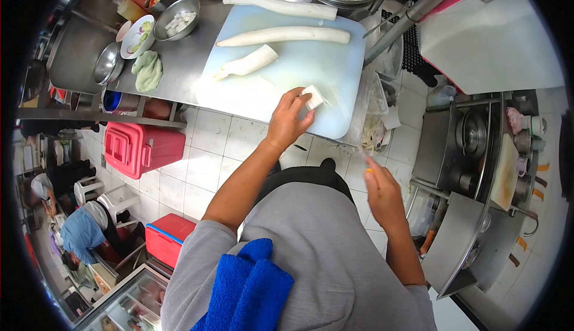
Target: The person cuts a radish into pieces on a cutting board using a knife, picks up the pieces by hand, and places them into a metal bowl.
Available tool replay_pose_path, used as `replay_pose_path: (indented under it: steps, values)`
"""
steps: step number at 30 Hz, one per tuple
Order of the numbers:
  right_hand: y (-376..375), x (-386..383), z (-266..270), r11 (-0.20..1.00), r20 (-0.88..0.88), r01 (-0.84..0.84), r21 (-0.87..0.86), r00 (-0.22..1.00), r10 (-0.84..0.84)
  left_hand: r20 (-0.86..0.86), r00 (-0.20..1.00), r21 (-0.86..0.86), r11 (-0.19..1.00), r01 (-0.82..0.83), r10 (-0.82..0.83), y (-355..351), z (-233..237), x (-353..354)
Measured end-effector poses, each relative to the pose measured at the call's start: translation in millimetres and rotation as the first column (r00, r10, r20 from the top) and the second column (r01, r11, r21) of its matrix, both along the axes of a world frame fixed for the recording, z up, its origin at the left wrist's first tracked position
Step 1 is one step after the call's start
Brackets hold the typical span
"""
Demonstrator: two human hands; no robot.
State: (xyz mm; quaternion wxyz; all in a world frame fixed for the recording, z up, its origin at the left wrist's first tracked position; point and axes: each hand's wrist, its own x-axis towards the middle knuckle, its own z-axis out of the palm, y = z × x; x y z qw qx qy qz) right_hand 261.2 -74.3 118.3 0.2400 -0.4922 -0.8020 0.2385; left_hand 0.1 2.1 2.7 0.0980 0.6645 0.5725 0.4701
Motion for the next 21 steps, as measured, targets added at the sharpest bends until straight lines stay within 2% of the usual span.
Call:
replay_pose_path:
  steps: [1,2,3,5,7,8,9,10,12,13,14,15,18,19,21]
  values:
    - [-0.1,4.8,6.3,1.0,0.001,-0.003,0.003,1.0,0.003,-0.001,1.0,-0.008,1.0,0.003,-0.003,-0.1,-0.9,-0.2]
    - [-0.2,8.6,18.8,0.91,-0.032,0.204,-0.361,0.972,-0.231,-0.001,1.0,-0.017,1.0,0.009,-0.009,-0.3,-1.0,0.2]
    - [-0.9,12.0,26.9,0.653,0.022,0.346,-0.674,0.893,-0.45,0.0,1.0,-0.014,1.0,0.009,-0.009,-0.6,-0.2,0.8]
    - [-6.8,24.9,22.5,0.667,-0.044,0.32,-0.673,0.883,-0.468,0.012,1.0,0.003,1.0,0.005,-0.005,-0.8,4.4,1.3]
    - [-9.8,37.7,13.9,0.62,-0.078,0.207,-0.757,0.913,-0.401,-0.028,0.999,0.103,0.994,0.02,-0.018,2.0,-27.3,-1.6]
    - [-12.2,44.7,7.5,0.603,-0.067,0.184,-0.776,0.927,-0.369,0.037,0.999,0.026,0.999,0.022,-0.023,2.0,-40.7,-1.3]
    - [-13.2,52.6,1.9,0.567,-0.102,0.118,-0.815,0.935,-0.34,0.111,0.994,0.003,1.0,-0.001,0.001,4.7,-58.1,0.0]
    - [-12.9,51.0,4.8,0.572,-0.107,0.086,-0.816,0.949,-0.296,0.107,0.994,0.026,1.0,-0.015,0.012,11.0,-68.0,-4.9]
    - [-15.5,49.5,2.0,0.547,-0.152,0.038,-0.836,0.943,-0.297,0.055,0.995,0.05,0.995,-0.081,0.078,2.5,-2.1,-11.0]
    - [-14.5,49.4,1.3,0.515,-0.17,-0.007,-0.857,0.948,-0.27,0.04,0.992,0.024,0.992,-0.122,0.121,-2.2,15.4,-14.0]
    - [-20.3,57.6,-17.0,0.536,-0.172,-0.031,-0.844,0.962,-0.214,0.063,0.986,-0.012,0.988,-0.154,0.154,-0.5,24.7,-19.2]
    - [-16.6,51.5,-14.2,0.544,-0.192,-0.057,-0.837,0.962,-0.194,0.062,0.982,0.027,0.983,-0.18,0.178,2.9,29.1,-24.8]
    - [-6.0,49.6,-40.0,0.565,-0.252,-0.172,-0.807,0.965,-0.066,-0.065,0.979,-0.033,0.98,-0.196,0.193,1.6,35.8,-36.1]
    - [-3.4,48.5,-41.0,0.537,-0.281,-0.181,-0.824,0.953,-0.11,-0.062,0.976,-0.022,0.977,-0.213,0.211,1.3,35.6,-35.6]
    - [3.1,56.4,-66.3,0.516,-0.31,-0.199,-0.833,0.941,-0.138,-0.148,0.982,-0.043,0.991,-0.126,0.119,2.7,25.8,-31.2]
